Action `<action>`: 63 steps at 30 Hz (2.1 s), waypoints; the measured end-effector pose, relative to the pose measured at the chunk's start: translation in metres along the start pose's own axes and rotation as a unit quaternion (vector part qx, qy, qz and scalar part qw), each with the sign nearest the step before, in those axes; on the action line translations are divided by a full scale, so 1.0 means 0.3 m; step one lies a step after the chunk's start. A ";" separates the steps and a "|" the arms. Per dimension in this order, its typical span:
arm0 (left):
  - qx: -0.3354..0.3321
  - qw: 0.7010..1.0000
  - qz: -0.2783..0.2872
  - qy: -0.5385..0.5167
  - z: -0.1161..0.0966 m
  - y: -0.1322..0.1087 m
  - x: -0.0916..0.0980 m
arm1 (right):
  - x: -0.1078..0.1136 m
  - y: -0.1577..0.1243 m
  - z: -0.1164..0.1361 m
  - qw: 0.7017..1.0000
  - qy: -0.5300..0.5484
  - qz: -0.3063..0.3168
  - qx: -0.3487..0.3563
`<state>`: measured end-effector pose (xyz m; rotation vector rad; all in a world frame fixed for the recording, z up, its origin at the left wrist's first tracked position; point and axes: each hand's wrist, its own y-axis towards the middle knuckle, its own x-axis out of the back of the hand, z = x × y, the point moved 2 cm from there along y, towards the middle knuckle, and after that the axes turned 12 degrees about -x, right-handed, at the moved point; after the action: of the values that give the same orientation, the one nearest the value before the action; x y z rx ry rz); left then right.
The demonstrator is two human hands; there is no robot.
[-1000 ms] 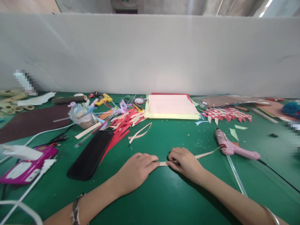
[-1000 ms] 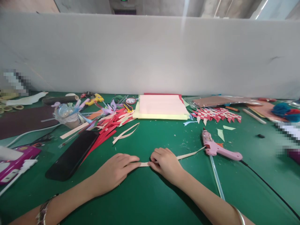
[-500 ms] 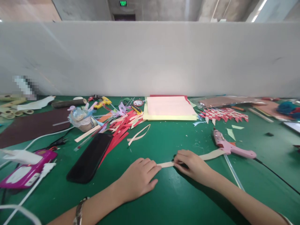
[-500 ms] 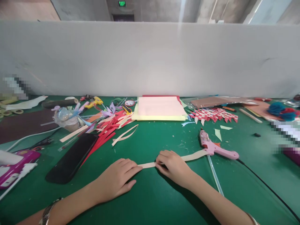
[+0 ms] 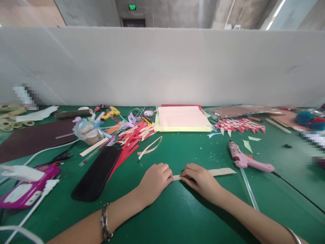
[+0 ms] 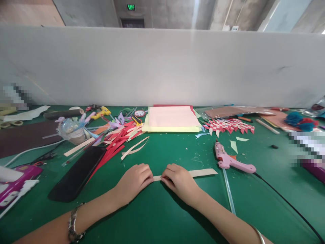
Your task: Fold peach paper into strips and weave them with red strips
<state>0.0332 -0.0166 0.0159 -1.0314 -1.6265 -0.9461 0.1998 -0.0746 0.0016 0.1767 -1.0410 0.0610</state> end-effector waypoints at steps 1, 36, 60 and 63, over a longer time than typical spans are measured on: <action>0.006 1.000 0.009 0.000 0.003 -0.001 0.006 | 0.003 -0.002 -0.002 1.000 0.003 0.000 -0.010; 0.068 0.997 0.018 -0.030 0.017 0.022 -0.014 | -0.014 0.046 -0.026 0.996 -0.081 0.013 -0.031; 0.082 0.996 0.014 -0.023 0.035 -0.041 0.007 | 0.004 0.065 -0.010 0.989 -0.126 0.060 -0.040; 0.099 0.994 0.019 -0.042 0.035 -0.047 0.011 | 0.001 0.064 -0.015 0.989 -0.128 0.066 -0.034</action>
<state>0.0162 -0.0112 0.0148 -0.9737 -1.7260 -0.7085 0.2012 -0.0549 0.0018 0.0538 -1.3083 0.1250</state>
